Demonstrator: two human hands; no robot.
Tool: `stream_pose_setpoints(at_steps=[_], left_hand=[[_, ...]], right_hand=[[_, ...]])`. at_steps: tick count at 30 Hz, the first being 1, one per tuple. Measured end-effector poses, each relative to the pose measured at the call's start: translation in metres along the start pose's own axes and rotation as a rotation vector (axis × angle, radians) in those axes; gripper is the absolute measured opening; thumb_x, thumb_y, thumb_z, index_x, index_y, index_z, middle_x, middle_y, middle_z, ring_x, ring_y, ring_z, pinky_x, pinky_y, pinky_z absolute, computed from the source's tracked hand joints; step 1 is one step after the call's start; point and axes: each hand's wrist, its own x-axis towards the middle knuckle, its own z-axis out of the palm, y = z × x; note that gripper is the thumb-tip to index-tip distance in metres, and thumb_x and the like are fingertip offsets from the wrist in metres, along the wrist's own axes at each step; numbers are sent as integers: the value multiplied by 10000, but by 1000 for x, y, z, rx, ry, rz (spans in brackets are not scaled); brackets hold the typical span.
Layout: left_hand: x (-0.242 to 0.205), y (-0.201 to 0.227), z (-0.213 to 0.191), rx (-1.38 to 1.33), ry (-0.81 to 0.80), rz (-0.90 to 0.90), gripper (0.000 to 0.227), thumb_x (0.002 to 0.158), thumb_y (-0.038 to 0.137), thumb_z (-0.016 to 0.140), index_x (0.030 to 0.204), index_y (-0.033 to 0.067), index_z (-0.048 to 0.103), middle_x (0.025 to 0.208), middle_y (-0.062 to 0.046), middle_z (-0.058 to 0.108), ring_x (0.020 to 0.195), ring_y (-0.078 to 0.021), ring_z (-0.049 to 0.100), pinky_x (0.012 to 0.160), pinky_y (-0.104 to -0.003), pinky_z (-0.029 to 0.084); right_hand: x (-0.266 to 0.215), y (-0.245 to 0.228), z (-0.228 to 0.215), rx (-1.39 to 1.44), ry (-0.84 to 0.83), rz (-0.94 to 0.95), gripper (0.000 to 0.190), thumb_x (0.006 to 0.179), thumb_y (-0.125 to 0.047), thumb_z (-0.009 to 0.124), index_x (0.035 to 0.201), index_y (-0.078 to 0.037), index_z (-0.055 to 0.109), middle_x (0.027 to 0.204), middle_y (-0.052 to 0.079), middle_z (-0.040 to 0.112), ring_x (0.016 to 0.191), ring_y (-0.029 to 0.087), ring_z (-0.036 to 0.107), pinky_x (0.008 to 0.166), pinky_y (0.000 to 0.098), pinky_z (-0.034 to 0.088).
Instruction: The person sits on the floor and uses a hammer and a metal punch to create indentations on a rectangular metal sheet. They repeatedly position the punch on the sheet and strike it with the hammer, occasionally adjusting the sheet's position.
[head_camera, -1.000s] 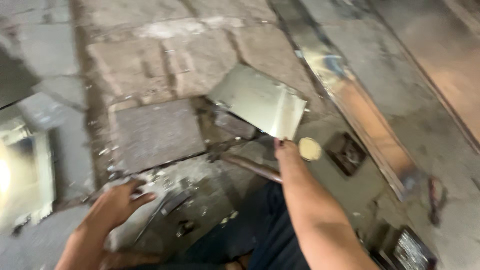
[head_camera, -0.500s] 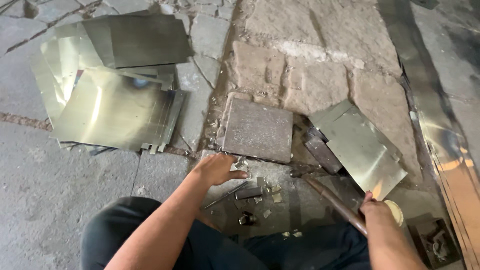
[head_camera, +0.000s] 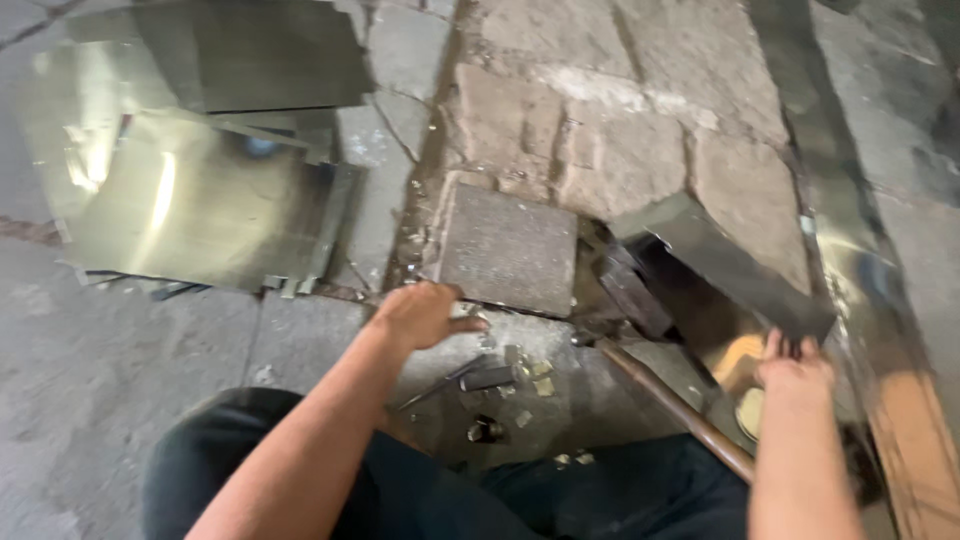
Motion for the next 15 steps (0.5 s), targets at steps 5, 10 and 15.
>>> stream_pose_setpoints(at_steps=[5,10,15], left_hand=[[1,-6,-25,-477,278,-64,787,848,728,546,1250,65,681,1017,-159,781,968,-292,760,898,-436,571],[6,-14,-27,-790,436,-190,796,904,702,515,1199,-6,729,1071,-195,803,1031,-288,773,942,-435,589],[6,-5,-28,-1552,84,-80,805,920,674,453,1392,24,501,1338,-173,686,1143,-276,717,983,-453,563]], right_hand=[[-126,22,24,-163,-209,-333,274,988,-129,616,1250,-56,651,1156,45,710,1065,181,714,922,356,612],[-244,67,47,-198,-229,-283,279,933,-74,713,1196,-10,650,1114,70,728,1046,167,733,943,311,600],[-234,102,48,-198,-400,-60,278,928,-95,736,1196,-151,690,1064,-4,756,981,116,728,900,279,620]])
